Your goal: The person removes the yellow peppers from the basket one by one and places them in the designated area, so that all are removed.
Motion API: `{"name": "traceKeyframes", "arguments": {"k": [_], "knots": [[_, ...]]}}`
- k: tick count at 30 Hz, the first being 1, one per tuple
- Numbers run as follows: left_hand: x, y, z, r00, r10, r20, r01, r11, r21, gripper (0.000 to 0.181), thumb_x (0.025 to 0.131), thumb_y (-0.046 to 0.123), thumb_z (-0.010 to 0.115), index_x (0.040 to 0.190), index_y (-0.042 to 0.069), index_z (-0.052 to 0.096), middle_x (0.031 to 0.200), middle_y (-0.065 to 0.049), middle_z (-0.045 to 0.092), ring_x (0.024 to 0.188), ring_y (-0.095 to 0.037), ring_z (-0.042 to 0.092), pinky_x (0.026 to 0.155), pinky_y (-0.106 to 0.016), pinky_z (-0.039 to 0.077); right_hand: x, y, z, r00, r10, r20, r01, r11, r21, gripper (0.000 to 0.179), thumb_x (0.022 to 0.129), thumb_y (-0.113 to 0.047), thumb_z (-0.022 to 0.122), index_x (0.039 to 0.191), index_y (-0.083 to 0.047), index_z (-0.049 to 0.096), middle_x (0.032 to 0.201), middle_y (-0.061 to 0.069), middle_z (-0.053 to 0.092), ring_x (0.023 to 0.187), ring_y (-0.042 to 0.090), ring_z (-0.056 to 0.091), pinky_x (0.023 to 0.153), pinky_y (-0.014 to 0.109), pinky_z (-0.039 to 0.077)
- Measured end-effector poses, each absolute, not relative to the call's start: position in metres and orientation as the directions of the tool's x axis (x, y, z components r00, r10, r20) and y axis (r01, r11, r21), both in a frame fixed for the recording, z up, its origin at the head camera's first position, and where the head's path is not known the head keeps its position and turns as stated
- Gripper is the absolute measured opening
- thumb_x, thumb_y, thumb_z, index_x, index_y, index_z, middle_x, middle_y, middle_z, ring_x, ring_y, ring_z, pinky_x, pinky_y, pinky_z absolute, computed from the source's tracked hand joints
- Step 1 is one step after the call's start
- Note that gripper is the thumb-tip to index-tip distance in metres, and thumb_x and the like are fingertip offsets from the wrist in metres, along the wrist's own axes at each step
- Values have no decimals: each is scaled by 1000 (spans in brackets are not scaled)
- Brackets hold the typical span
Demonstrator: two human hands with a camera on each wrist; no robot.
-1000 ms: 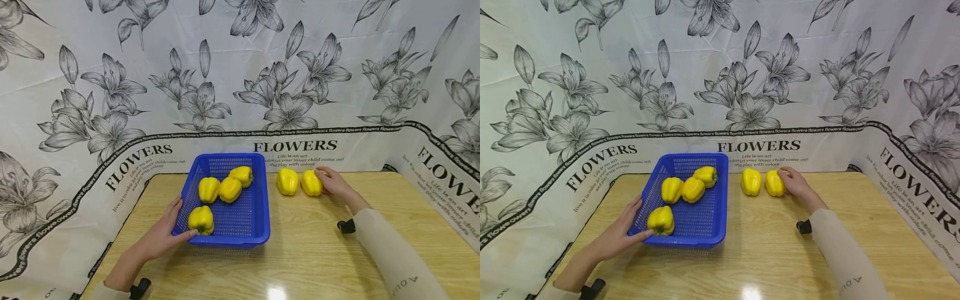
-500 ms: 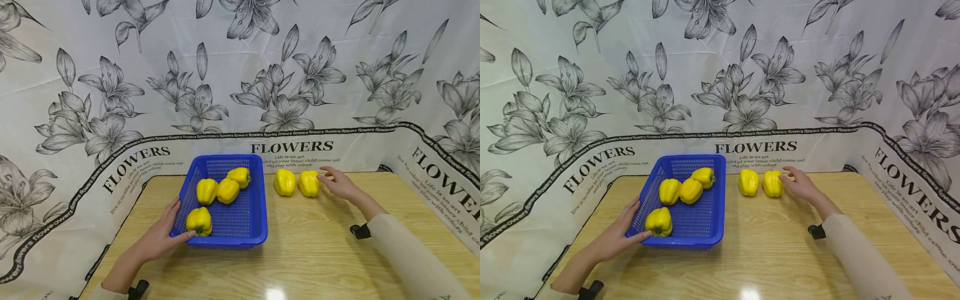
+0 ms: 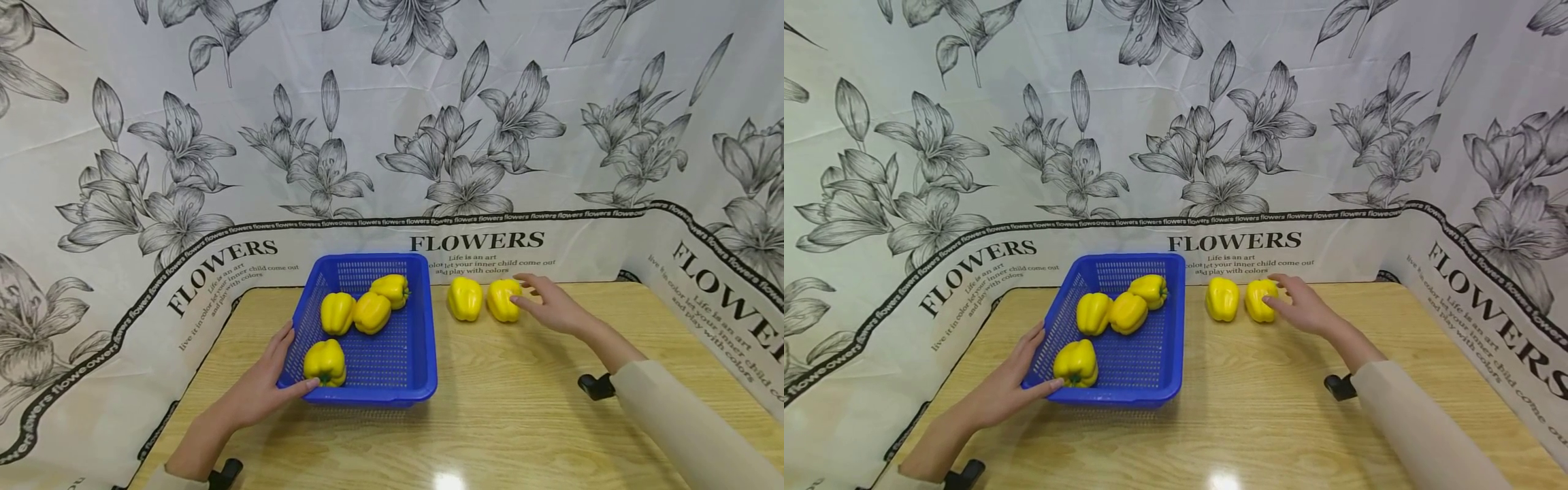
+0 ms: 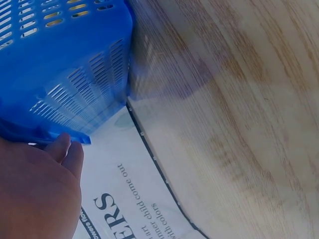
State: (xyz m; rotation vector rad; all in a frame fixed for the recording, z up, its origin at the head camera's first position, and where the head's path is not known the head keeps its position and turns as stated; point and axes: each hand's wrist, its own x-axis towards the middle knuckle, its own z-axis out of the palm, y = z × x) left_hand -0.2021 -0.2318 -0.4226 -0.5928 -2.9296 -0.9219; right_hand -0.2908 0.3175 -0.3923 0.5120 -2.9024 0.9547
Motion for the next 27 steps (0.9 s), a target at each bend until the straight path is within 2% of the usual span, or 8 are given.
{"name": "traceKeyframes", "arguments": {"k": [9,15,21,24,27], "knots": [[-202,-233,-424,-928,351,126,360,754,550,105,93,64,63,165,8,11,171,-14,5,151,-46,23,114,-68,30,-278,293,-380,-912,-356,206,-406,707,-579,55,105,-24,60,150,4,43,148,32,44,127,53,48,97,65,49],[-201,-232,-423,-930,346,123,354,753,555,105,93,63,63,165,8,11,171,-14,4,151,-47,23,113,-68,30,-272,272,-369,-872,-416,257,-485,673,-558,53,102,-17,65,146,4,47,144,27,49,126,52,50,96,62,51],[-201,-232,-422,-930,347,117,350,750,561,105,93,63,64,165,8,11,172,-12,3,151,-46,22,114,-68,30,-268,252,-366,-828,-475,297,-556,632,-540,52,98,-16,69,144,1,51,144,23,51,123,43,53,94,60,52],[-202,-233,-423,-929,352,118,355,749,560,105,93,64,64,165,8,10,172,-11,3,151,-46,22,114,-68,30,-265,240,-365,-812,-496,309,-580,621,-527,54,96,-16,72,144,-1,52,143,22,51,119,39,56,92,56,54],[-203,-233,-424,-927,354,120,359,748,558,106,93,64,63,165,9,10,172,-11,3,151,-46,22,114,-67,30,-262,227,-362,-793,-521,315,-605,616,-504,56,95,-16,73,145,-3,52,142,20,52,119,38,57,94,55,53]]}}
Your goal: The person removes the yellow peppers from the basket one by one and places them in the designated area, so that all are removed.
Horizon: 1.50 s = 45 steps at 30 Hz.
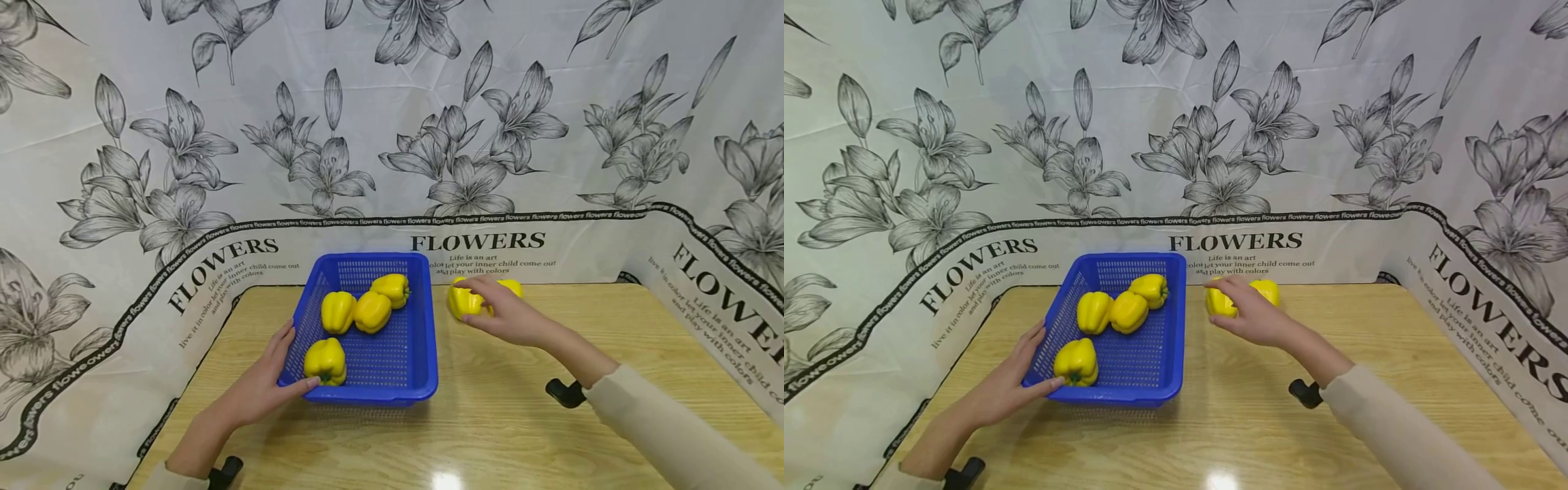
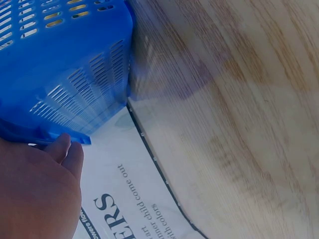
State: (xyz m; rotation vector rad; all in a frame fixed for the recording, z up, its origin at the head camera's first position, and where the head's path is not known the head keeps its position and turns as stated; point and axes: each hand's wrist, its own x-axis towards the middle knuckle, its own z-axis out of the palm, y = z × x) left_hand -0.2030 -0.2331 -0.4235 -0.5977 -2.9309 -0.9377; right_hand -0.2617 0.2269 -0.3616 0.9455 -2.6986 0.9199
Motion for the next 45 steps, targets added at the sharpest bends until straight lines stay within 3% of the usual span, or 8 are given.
{"name": "traceKeyframes", "arguments": {"k": [5,13,22,35,45], "knots": [[-204,-233,-423,-926,357,123,362,745,560,106,93,63,64,165,10,10,172,-12,3,151,-45,22,114,-67,30,-257,204,-358,-753,-580,309,-650,588,-481,59,94,-17,74,148,-8,51,142,16,53,128,36,54,104,58,47],[-204,-233,-422,-925,359,123,363,741,565,106,93,63,64,165,9,10,172,-11,3,151,-45,22,114,-67,30,-245,166,-352,-714,-652,255,-684,571,-454,57,97,-21,72,149,-11,50,148,11,49,136,32,50,110,52,45],[-203,-233,-423,-928,353,120,355,738,573,106,93,61,66,165,9,10,172,-12,3,152,-45,20,114,-68,29,-236,127,-360,-618,-740,266,-767,493,-409,58,97,-22,72,150,-10,50,143,9,51,131,25,52,110,46,45],[-203,-233,-421,-925,359,125,363,737,571,107,92,63,65,165,7,10,172,-13,3,151,-46,24,112,-69,32,-224,72,-370,-628,-761,165,-750,535,-388,59,100,-21,69,154,-20,46,150,8,48,135,25,50,107,44,48],[-204,-234,-422,-923,363,129,369,737,566,105,93,63,65,165,8,11,172,-13,5,151,-45,24,113,-68,31,-230,34,-376,-581,-811,71,-806,561,-189,66,97,-12,70,156,-26,44,156,7,44,135,23,52,100,39,54]]}}
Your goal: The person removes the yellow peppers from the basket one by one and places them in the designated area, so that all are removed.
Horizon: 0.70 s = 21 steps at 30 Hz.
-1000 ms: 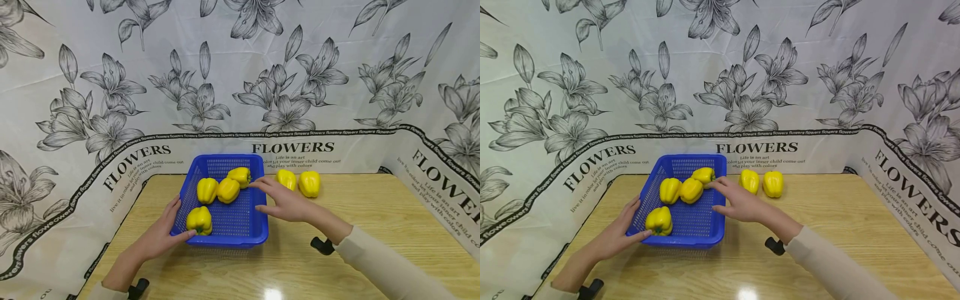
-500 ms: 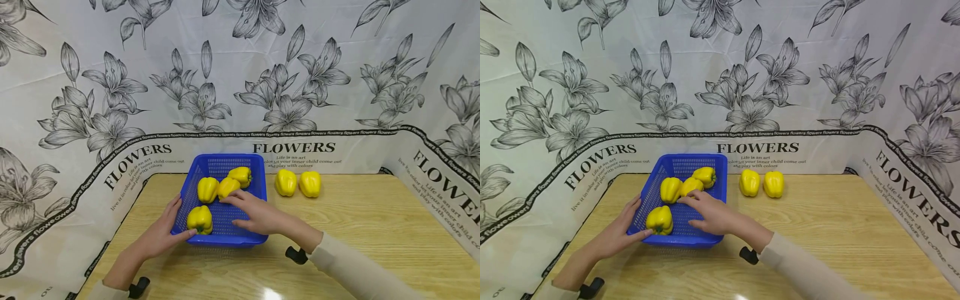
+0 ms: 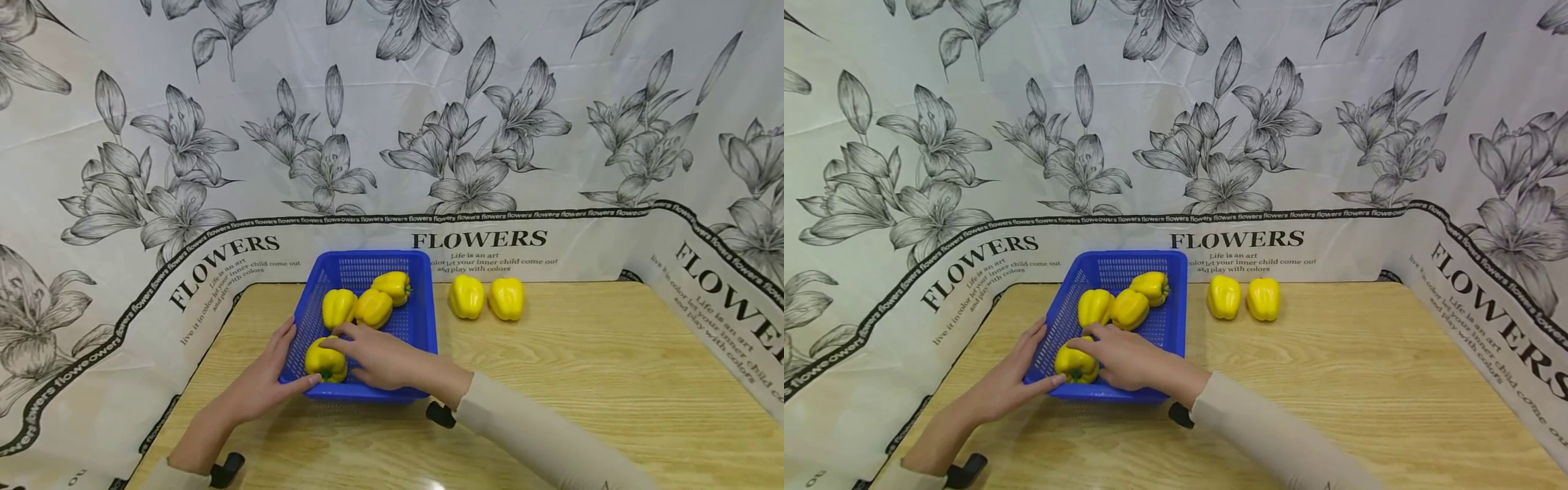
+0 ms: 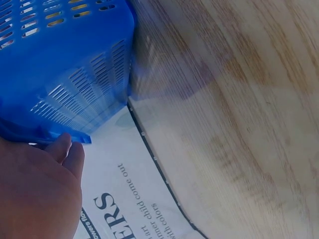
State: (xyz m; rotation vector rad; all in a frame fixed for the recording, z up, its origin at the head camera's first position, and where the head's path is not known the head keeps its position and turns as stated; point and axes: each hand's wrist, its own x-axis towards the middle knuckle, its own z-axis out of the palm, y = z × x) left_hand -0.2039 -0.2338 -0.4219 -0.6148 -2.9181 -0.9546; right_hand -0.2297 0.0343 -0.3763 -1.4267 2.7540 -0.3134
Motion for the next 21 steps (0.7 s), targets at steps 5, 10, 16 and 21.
{"name": "traceKeyframes", "arguments": {"k": [5,10,16,21], "knots": [[-204,-234,-422,-924,362,126,366,736,570,104,93,61,65,165,7,11,172,-13,4,151,-45,23,113,-68,31,-234,23,-375,-541,-840,54,-838,532,-123,67,98,-8,66,157,-27,42,158,8,43,139,24,49,110,40,47],[-205,-234,-423,-927,358,115,356,739,571,103,94,58,66,165,9,10,172,-12,3,151,-45,23,113,-69,31,-238,16,-379,-518,-854,39,-850,510,-131,64,99,-7,64,157,-24,42,158,9,43,142,23,45,116,38,39],[-205,-234,-423,-928,357,101,349,744,570,105,93,62,64,166,10,9,172,-11,3,151,-45,25,112,-69,32,-243,13,-385,-496,-868,30,-861,486,-147,64,98,-5,65,156,-20,43,160,8,41,145,23,41,120,38,33],[-204,-233,-423,-929,354,103,347,746,568,105,93,63,64,165,10,9,172,-12,2,151,-46,24,112,-69,31,-246,15,-390,-463,-886,36,-878,453,-154,60,99,-10,67,154,-16,46,157,9,44,143,23,45,119,35,34]]}}
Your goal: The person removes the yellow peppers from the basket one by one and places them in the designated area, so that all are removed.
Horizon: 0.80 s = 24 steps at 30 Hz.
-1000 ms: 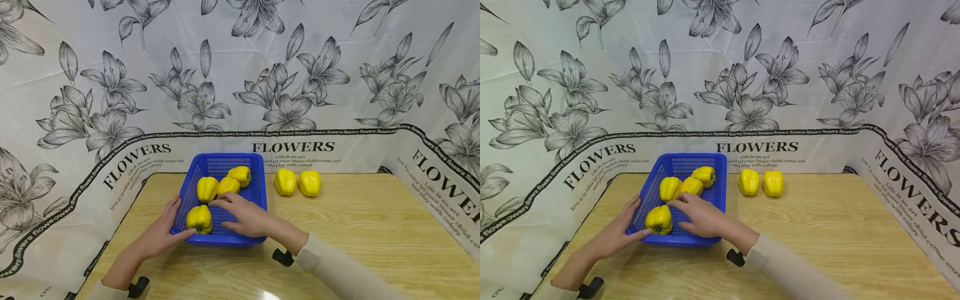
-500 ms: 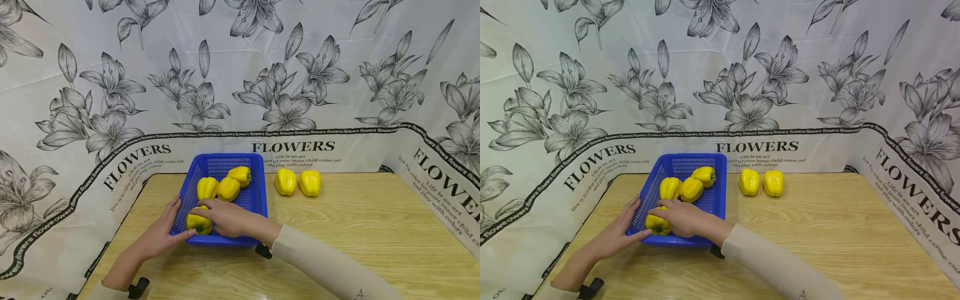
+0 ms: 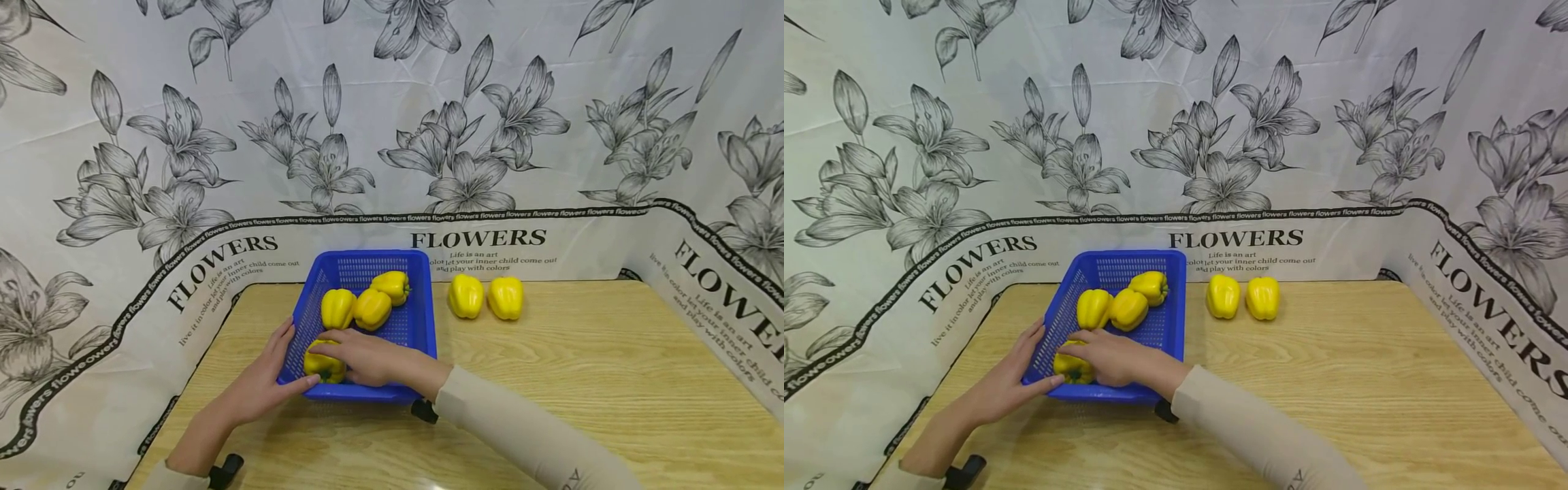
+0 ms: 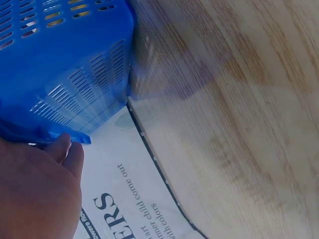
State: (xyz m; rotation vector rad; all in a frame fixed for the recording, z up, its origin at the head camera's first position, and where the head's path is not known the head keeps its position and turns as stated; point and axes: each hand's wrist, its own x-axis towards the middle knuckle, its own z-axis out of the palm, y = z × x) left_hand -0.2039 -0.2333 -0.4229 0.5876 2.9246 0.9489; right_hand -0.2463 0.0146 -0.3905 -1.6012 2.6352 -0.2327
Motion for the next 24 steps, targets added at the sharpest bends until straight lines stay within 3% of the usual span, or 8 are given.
{"name": "traceKeyframes", "arguments": {"k": [5,15,19,24], "knots": [[-204,-233,-423,-931,350,105,345,751,563,105,93,62,65,165,10,9,172,-13,3,151,-46,23,113,-68,31,-247,16,-393,-477,-879,22,-868,467,-168,56,99,-12,68,152,-17,48,153,8,48,135,21,51,115,34,40],[-204,-233,-423,-931,347,115,348,745,569,106,93,63,65,165,9,10,172,-12,3,151,-44,23,114,-66,30,-245,14,-395,-610,-791,43,-791,603,-104,59,98,-14,69,153,-26,49,141,5,51,110,20,54,90,31,54],[-204,-234,-423,-932,346,109,344,744,572,106,92,63,65,165,9,11,172,-12,3,152,-44,23,115,-67,30,-245,13,-398,-639,-768,48,-769,635,-79,61,97,-21,72,153,-25,48,138,7,50,112,21,51,90,32,54],[-204,-234,-423,-932,347,109,344,743,574,105,93,61,66,165,9,10,172,-12,3,152,-44,23,114,-67,30,-246,11,-402,-638,-766,72,-770,637,-46,61,96,-29,74,151,-21,49,147,11,47,130,27,47,106,38,48]]}}
